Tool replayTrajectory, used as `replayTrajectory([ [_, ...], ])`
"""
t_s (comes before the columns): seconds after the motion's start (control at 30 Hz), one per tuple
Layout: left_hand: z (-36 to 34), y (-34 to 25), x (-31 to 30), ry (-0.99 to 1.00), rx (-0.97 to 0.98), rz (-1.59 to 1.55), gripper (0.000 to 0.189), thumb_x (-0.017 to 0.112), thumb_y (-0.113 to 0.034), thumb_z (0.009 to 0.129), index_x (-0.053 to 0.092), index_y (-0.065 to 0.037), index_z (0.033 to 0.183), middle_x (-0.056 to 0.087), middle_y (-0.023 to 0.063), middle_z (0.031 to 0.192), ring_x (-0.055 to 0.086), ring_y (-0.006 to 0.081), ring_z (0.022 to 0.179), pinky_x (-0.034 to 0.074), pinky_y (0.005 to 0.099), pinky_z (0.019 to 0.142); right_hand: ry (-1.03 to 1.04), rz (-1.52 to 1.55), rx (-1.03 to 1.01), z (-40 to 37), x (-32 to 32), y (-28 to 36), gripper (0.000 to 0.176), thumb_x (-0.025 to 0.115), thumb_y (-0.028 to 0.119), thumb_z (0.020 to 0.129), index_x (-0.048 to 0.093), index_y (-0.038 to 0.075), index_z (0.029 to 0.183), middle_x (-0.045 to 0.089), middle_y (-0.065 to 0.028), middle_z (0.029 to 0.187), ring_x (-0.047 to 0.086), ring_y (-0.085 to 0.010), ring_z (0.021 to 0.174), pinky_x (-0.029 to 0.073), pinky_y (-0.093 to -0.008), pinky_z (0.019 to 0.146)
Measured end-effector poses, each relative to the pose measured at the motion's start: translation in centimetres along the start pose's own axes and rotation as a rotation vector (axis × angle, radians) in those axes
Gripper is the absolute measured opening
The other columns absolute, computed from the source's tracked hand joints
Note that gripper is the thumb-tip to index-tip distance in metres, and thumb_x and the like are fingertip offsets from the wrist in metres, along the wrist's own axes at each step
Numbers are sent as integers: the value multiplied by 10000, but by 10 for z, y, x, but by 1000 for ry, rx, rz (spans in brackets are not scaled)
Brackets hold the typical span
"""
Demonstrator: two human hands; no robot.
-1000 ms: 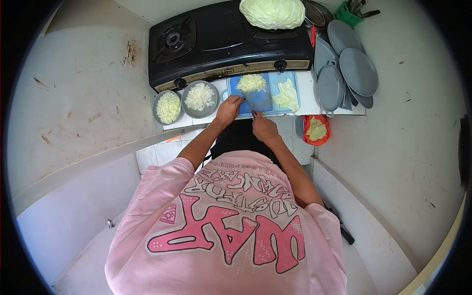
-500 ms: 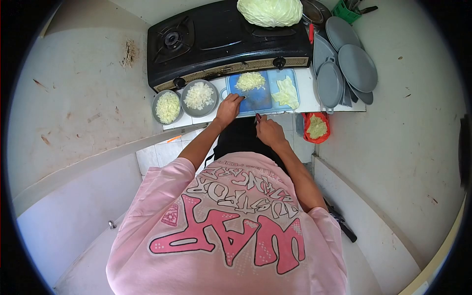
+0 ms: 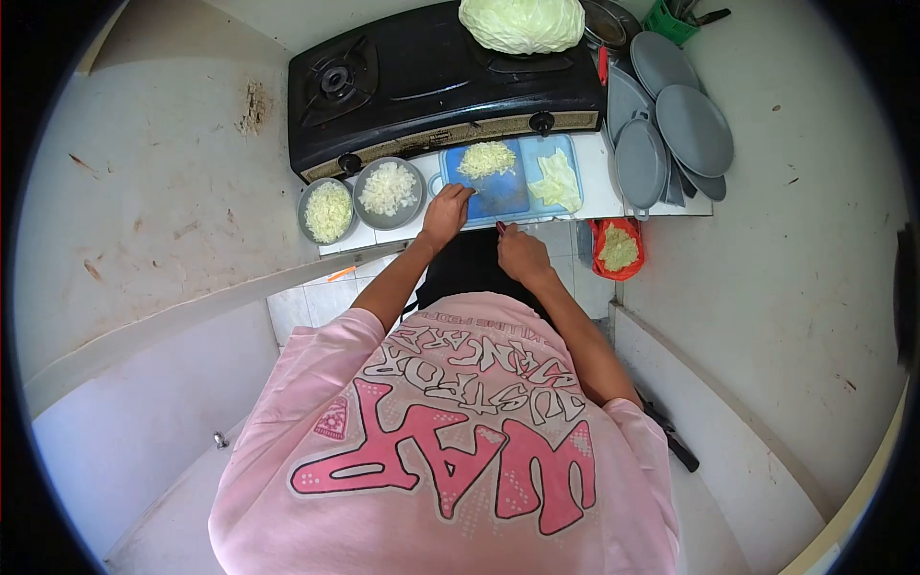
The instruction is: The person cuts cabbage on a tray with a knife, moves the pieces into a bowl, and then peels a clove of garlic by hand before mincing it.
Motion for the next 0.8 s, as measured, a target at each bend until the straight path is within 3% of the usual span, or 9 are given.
replayTrajectory([
  [0.1,-1,-2,1,-22,-16,1,218,632,16,859,694,-12,1066,626,142,898,619,337,891,528,436,798,-67,-42,-29,-1,4,-8,315,494,213,997,561,-93,1023,705,-300,844,718,-447,795,582,-520,723],
  [0.2,0,-3,3,-22,-33,7,213,631,13,864,697,-13,1064,628,143,896,619,339,889,527,438,797,-100,-6,-48,-2,6,-7,312,495,207,988,564,-95,1015,700,-307,831,716,-451,788,580,-524,720],
  [0.3,-1,-3,2,-19,-37,14,214,632,10,864,698,-15,1065,627,142,895,618,339,886,527,437,797,-47,38,4,-4,-1,0,242,550,151,940,576,-75,1024,703,-314,934,718,-450,883,574,-521,784],
  [0.5,0,-5,1,-28,-32,16,219,641,12,849,701,-17,1058,623,139,891,616,340,875,527,436,795,-36,19,-16,-4,-9,2,245,551,163,945,578,-71,1014,708,-302,915,721,-448,864,576,-525,768],
  [0.8,-1,-2,6,-39,-58,7,188,641,9,857,704,-14,1033,639,145,900,632,349,890,531,447,800,-28,-74,-33,3,4,7,205,586,68,886,565,-70,1037,723,-263,902,741,-396,849,597,-479,756],
])
Point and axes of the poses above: each hand's wrist, its own z-axis towards the middle knuckle, its own x-axis out of the palm, y = z × x, the point moved 1 cm from there along z, towards the middle knuckle
